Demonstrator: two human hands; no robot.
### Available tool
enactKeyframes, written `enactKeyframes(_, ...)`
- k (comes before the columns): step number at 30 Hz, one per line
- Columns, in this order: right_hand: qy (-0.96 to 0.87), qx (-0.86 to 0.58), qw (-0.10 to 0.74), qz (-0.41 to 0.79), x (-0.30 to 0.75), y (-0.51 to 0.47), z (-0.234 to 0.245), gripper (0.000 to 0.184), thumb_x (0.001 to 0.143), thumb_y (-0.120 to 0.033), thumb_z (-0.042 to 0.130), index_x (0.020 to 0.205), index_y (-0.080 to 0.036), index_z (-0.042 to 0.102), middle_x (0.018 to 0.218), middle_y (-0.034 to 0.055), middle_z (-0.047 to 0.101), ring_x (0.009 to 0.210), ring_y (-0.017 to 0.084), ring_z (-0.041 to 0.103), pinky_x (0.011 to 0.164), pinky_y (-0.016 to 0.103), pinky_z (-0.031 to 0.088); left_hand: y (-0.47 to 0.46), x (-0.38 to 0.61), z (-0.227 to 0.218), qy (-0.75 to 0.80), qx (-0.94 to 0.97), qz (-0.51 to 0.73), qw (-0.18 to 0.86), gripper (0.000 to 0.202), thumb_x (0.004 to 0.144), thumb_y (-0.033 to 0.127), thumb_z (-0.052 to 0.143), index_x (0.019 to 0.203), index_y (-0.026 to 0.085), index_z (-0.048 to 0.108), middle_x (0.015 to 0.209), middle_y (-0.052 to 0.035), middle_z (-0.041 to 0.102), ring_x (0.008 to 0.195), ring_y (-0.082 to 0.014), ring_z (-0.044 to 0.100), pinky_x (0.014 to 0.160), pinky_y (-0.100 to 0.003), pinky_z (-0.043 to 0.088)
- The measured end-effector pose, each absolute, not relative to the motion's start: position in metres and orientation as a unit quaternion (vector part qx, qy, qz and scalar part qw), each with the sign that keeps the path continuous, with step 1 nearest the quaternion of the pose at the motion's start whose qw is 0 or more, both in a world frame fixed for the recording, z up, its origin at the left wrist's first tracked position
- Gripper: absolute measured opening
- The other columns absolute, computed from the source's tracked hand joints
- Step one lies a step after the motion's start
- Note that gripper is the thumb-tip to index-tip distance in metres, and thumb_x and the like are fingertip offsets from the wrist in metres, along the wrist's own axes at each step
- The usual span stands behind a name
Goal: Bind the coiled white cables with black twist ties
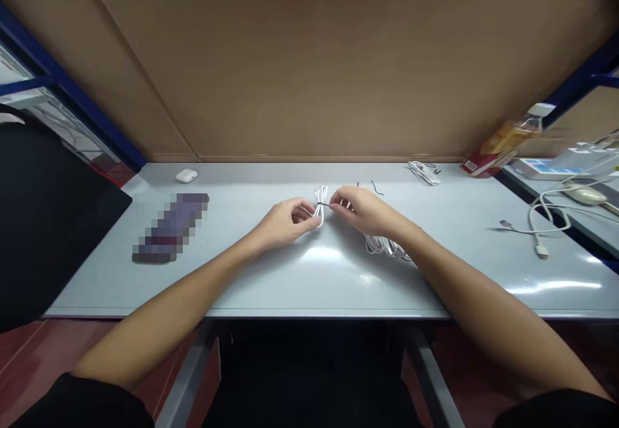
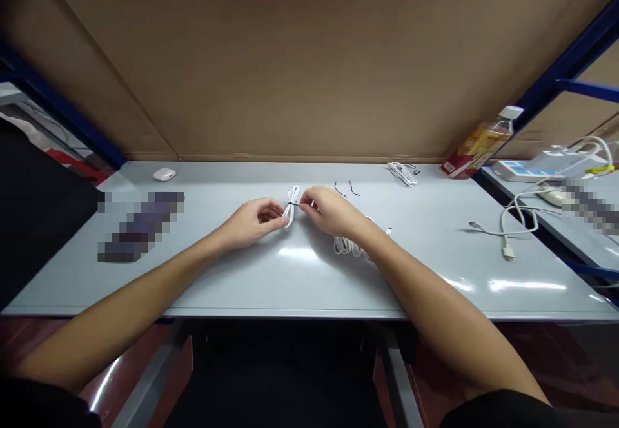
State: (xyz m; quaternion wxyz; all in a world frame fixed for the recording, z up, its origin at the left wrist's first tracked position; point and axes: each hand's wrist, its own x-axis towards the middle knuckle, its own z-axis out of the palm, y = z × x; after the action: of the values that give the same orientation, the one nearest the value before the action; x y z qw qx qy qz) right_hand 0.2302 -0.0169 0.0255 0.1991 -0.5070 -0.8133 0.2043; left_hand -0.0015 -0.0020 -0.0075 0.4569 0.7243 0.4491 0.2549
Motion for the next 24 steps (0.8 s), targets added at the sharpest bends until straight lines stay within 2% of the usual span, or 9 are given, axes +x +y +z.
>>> enactKeyframes(2,-0.808,-0.493,0.226,0.231,0.23,-0.018,0.029,0.015,0.098,-0.025,0.053,0.094,-0.02,0.067,0.095,0.0067,0.073,0.08,0.02,0.062,0.07,0.033,0.044,0.0,-0.003,-0.006,0.44,0.681,0.252,0.527,0.052,0.085,0.052,0.078,0.123,0.018,0.067,0.103,-0.0104,0.077,0.093,-0.0227,0.07,0.071,-0.03,0.046)
enactKeyframes(4,-0.8,-0.476,0.246,0.27,0.23,-0.02,0.031,0.018,0.099,-0.032,0.056,0.094,-0.02,0.068,0.096,0.0064,0.073,0.082,0.02,0.063,0.072,0.033,0.046,0.001,-0.004,-0.004,0.42,0.644,0.252,0.588,0.057,0.087,0.05,0.078,0.131,0.017,0.064,0.103,-0.0122,0.077,0.092,-0.0224,0.071,0.067,-0.029,0.044)
enactKeyframes(6,-0.788,-0.458,0.253,0.323,0.23,-0.021,0.033,0.02,0.098,-0.037,0.059,0.093,-0.02,0.069,0.095,0.0059,0.073,0.083,0.019,0.063,0.073,0.033,0.047,0.001,-0.004,-0.003,0.385,0.618,0.262,0.633,0.051,0.09,0.05,0.076,0.127,0.014,0.068,0.102,-0.0125,0.076,0.087,-0.0194,0.069,0.066,-0.028,0.043)
enactKeyframes(9,-0.75,-0.428,0.26,0.431,0.231,-0.02,0.035,0.024,0.094,-0.042,0.066,0.092,-0.019,0.072,0.095,0.0065,0.073,0.084,0.019,0.064,0.076,0.034,0.049,0.001,-0.004,-0.002,0.325,0.583,0.27,0.694,0.041,0.093,0.048,0.074,0.116,0.014,0.075,0.105,-0.0109,0.073,0.082,-0.0142,0.064,0.072,-0.027,0.045)
enactKeyframes(12,-0.705,-0.372,0.282,0.533,0.235,-0.017,0.034,0.026,0.093,-0.045,0.07,0.094,-0.019,0.074,0.1,0.0071,0.073,0.088,0.018,0.063,0.081,0.034,0.049,0.0,-0.003,0.0,0.279,0.553,0.275,0.735,0.036,0.093,0.043,0.075,0.119,0.017,0.076,0.112,-0.0105,0.073,0.085,-0.0128,0.064,0.076,-0.025,0.047)
enactKeyframes(15,-0.668,-0.329,0.297,0.597,0.239,-0.014,0.03,0.028,0.093,-0.047,0.072,0.092,-0.019,0.075,0.096,0.0051,0.07,0.081,0.015,0.058,0.077,0.032,0.047,-0.001,-0.003,0.003,0.247,0.53,0.28,0.761,0.031,0.095,0.039,0.075,0.116,0.017,0.076,0.109,-0.0097,0.073,0.082,-0.0114,0.064,0.072,-0.022,0.047)
enactKeyframes(19,-0.642,-0.316,0.302,0.63,0.239,-0.013,0.025,0.027,0.093,-0.047,0.074,0.09,-0.019,0.075,0.09,0.0037,0.066,0.076,0.014,0.054,0.073,0.032,0.045,-0.004,-0.003,0.004,0.231,0.503,0.288,0.782,0.029,0.093,0.035,0.077,0.117,0.018,0.074,0.102,-0.0074,0.073,0.081,-0.0113,0.065,0.075,-0.022,0.051)
enactKeyframes(24,-0.643,-0.31,0.354,0.604,0.231,-0.015,0.023,0.029,0.094,-0.046,0.072,0.086,-0.019,0.073,0.08,0.0003,0.062,0.072,0.013,0.051,0.071,0.031,0.044,-0.005,-0.003,0.006,0.226,0.477,0.319,0.787,0.028,0.094,0.031,0.076,0.12,0.021,0.07,0.112,-0.0068,0.075,0.095,-0.0149,0.071,0.084,-0.026,0.055)
